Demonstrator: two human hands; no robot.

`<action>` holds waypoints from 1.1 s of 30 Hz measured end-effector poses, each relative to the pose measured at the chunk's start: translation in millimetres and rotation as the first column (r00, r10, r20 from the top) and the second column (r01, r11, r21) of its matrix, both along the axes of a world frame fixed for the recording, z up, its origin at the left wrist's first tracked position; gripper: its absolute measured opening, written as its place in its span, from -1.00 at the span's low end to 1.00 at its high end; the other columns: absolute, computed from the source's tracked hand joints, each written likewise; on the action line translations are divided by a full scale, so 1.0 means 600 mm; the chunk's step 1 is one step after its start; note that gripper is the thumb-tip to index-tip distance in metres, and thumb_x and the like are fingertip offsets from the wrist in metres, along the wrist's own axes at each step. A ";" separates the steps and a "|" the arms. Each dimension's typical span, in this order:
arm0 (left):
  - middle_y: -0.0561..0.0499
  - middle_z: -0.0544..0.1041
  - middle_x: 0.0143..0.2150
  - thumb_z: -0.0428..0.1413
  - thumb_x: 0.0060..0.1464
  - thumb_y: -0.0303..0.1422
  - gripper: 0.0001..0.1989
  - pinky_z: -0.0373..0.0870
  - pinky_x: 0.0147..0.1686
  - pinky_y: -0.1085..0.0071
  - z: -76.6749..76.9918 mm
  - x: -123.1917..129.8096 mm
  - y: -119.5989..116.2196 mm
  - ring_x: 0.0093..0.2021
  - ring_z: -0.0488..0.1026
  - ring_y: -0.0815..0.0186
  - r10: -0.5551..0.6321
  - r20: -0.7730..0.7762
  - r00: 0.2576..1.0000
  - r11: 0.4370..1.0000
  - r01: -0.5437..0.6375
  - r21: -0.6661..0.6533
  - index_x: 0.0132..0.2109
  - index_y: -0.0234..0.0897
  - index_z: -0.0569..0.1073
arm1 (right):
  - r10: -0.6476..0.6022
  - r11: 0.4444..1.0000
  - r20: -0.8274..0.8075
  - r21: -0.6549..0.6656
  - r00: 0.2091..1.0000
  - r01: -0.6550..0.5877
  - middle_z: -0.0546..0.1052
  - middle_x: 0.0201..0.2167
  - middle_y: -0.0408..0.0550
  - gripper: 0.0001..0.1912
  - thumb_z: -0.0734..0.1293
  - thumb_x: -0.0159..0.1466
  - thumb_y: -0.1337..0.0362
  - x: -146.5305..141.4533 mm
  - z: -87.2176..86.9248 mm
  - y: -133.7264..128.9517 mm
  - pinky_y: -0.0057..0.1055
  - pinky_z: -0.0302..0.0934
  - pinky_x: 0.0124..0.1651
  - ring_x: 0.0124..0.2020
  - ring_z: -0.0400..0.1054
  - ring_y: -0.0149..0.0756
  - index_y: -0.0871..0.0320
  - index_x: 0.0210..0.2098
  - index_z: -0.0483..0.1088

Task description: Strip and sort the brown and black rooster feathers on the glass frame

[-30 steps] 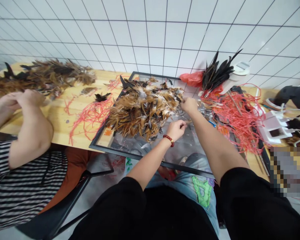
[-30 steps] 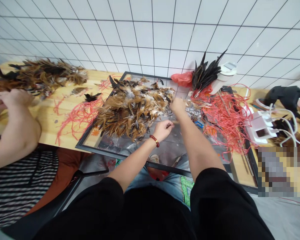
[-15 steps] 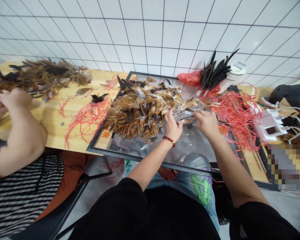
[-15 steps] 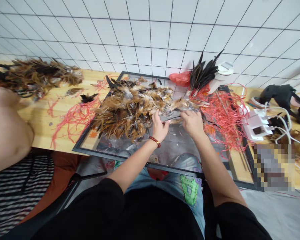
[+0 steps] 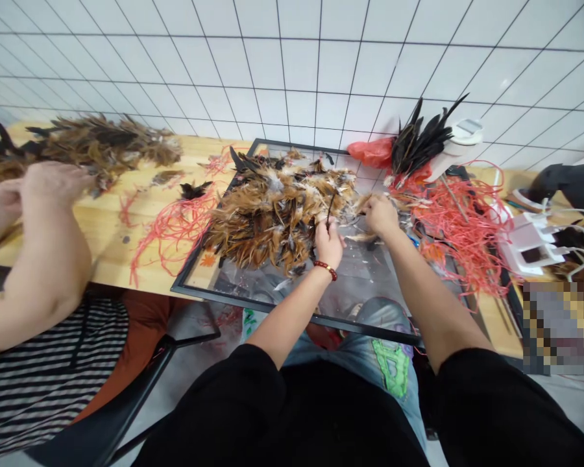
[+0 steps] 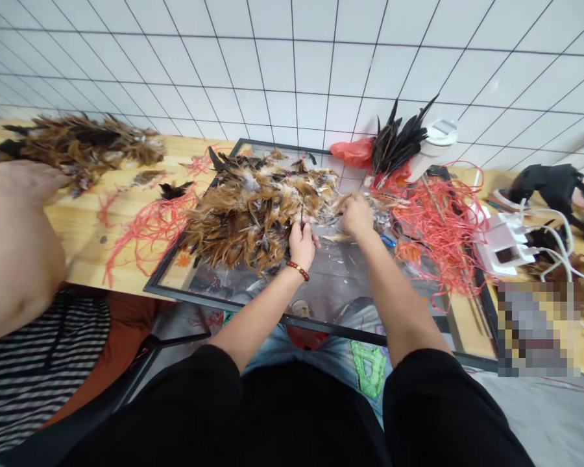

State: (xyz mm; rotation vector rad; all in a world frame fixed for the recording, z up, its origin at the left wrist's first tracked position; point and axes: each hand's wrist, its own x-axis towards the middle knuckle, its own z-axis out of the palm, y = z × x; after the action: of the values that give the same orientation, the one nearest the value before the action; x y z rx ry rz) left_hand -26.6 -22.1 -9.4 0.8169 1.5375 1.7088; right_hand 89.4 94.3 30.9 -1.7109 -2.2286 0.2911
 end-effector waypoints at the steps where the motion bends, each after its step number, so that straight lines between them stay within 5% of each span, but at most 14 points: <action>1: 0.13 0.32 -0.51 -0.10 0.33 -0.08 -0.64 0.21 -0.67 0.54 0.002 0.001 -0.001 -0.67 0.25 0.50 -0.019 0.061 0.998 1.000 0.020 -0.009 -0.10 -0.28 0.39 | -0.002 0.999 -0.088 0.031 0.996 0.005 0.52 -0.11 0.18 -0.81 0.18 0.26 0.33 0.005 0.003 0.007 -0.16 0.25 0.00 -0.04 0.38 -0.03 0.16 -0.25 0.43; 4: 0.10 0.38 -0.41 -0.09 0.30 -0.03 -0.61 0.15 -0.70 0.58 0.013 0.004 -0.006 -0.67 0.24 0.56 -0.059 0.164 0.985 0.998 0.061 -0.008 -0.18 -0.26 0.39 | 0.009 0.996 -0.451 0.080 0.892 0.031 0.51 -0.29 0.02 -0.85 0.14 0.30 0.25 0.026 0.020 0.019 -0.25 0.28 -0.11 -0.22 0.39 -0.19 0.11 -0.27 0.31; 8: 0.12 0.41 -0.42 -0.09 0.30 -0.01 -0.62 0.18 -0.67 0.59 0.026 0.008 -0.011 -0.66 0.23 0.57 -0.073 0.188 0.979 0.997 0.068 0.035 -0.15 -0.24 0.38 | 0.029 0.999 -0.783 -0.005 0.621 -0.053 0.38 -0.48 -0.16 -0.78 0.22 0.27 0.05 0.033 0.045 0.003 -0.38 0.23 -0.32 -0.46 0.30 -0.33 0.03 -0.36 0.19; 11: 0.14 0.38 -0.49 -0.11 0.32 -0.04 -0.62 0.18 -0.65 0.59 0.031 0.009 -0.011 -0.66 0.23 0.55 -0.063 0.213 0.975 0.998 0.060 0.021 -0.14 -0.24 0.38 | -0.031 0.979 -0.883 -0.122 0.469 -0.166 0.35 -0.52 -0.20 -0.67 0.29 0.19 -0.05 0.019 0.056 -0.021 -0.42 0.18 -0.40 -0.52 0.25 -0.36 0.02 -0.39 0.13; 15: 0.14 0.40 -0.47 -0.10 0.33 -0.07 -0.64 0.19 -0.63 0.59 0.031 0.008 -0.010 -0.65 0.25 0.56 -0.049 0.242 0.969 0.998 0.054 -0.013 -0.11 -0.26 0.38 | -0.141 0.909 -0.915 -0.270 0.377 -0.317 0.46 -0.47 -0.18 -0.64 0.37 0.11 0.02 0.001 0.059 -0.043 -0.45 0.18 -0.43 -0.52 0.26 -0.39 0.03 -0.41 0.11; 19: 0.15 0.42 -0.48 -0.09 0.32 -0.08 -0.66 0.19 -0.62 0.58 0.029 0.008 -0.008 -0.67 0.23 0.56 -0.061 0.264 0.963 0.998 0.065 -0.004 -0.14 -0.26 0.38 | -0.140 0.902 -0.954 -0.233 0.263 -0.363 0.54 -0.31 -0.15 -0.73 0.37 0.09 0.10 0.008 0.056 -0.044 -0.42 0.27 -0.38 -0.39 0.39 -0.35 0.03 -0.37 0.20; 21: 0.15 0.43 -0.49 -0.08 0.31 -0.07 -0.65 0.18 -0.63 0.58 0.028 0.008 -0.008 -0.67 0.22 0.56 -0.064 0.269 0.961 0.998 0.064 0.008 -0.14 -0.27 0.38 | -0.073 0.902 -0.950 -0.193 0.305 -0.387 0.56 -0.29 -0.14 -0.76 0.38 0.09 0.13 0.020 0.056 -0.036 -0.41 0.29 -0.37 -0.33 0.44 -0.32 0.03 -0.30 0.31; 25: 0.11 0.46 -0.49 -0.06 0.30 -0.04 -0.62 0.16 -0.65 0.58 0.029 0.008 -0.009 -0.67 0.22 0.55 -0.069 0.249 0.966 0.998 0.065 0.022 -0.16 -0.28 0.39 | 0.065 0.831 -0.737 -0.334 0.673 -0.446 0.57 -0.45 -0.08 -0.73 0.45 0.03 0.22 0.034 0.053 -0.010 -0.39 0.27 -0.42 -0.44 0.42 -0.29 0.15 -0.27 0.51; 29: 0.10 0.46 -0.49 -0.06 0.29 -0.01 -0.60 0.17 -0.64 0.58 0.031 0.008 -0.009 -0.66 0.23 0.55 -0.061 0.227 0.972 0.998 0.062 -0.001 -0.17 -0.28 0.39 | 0.017 0.995 -0.376 -0.085 0.926 -0.053 0.60 -0.43 -0.03 -0.81 0.36 0.15 0.27 0.000 0.032 0.014 -0.27 0.32 -0.19 -0.36 0.45 -0.23 0.19 -0.29 0.58; 33: 0.12 0.44 -0.49 -0.06 0.29 -0.01 -0.60 0.18 -0.61 0.59 0.030 0.006 -0.009 -0.65 0.23 0.56 -0.068 0.235 0.970 0.998 0.066 0.016 -0.17 -0.27 0.39 | 0.052 0.998 -0.122 -0.016 0.991 -0.054 0.62 -0.34 0.04 -0.83 0.40 0.10 0.26 -0.043 0.008 0.026 -0.20 0.29 -0.04 -0.16 0.47 -0.09 0.13 -0.31 0.59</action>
State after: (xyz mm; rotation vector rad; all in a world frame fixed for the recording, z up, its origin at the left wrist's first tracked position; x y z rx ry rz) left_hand -22.8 -27.5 8.4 0.6368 1.3283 1.6969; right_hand 63.6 109.7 35.8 -1.6004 -2.1924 0.4195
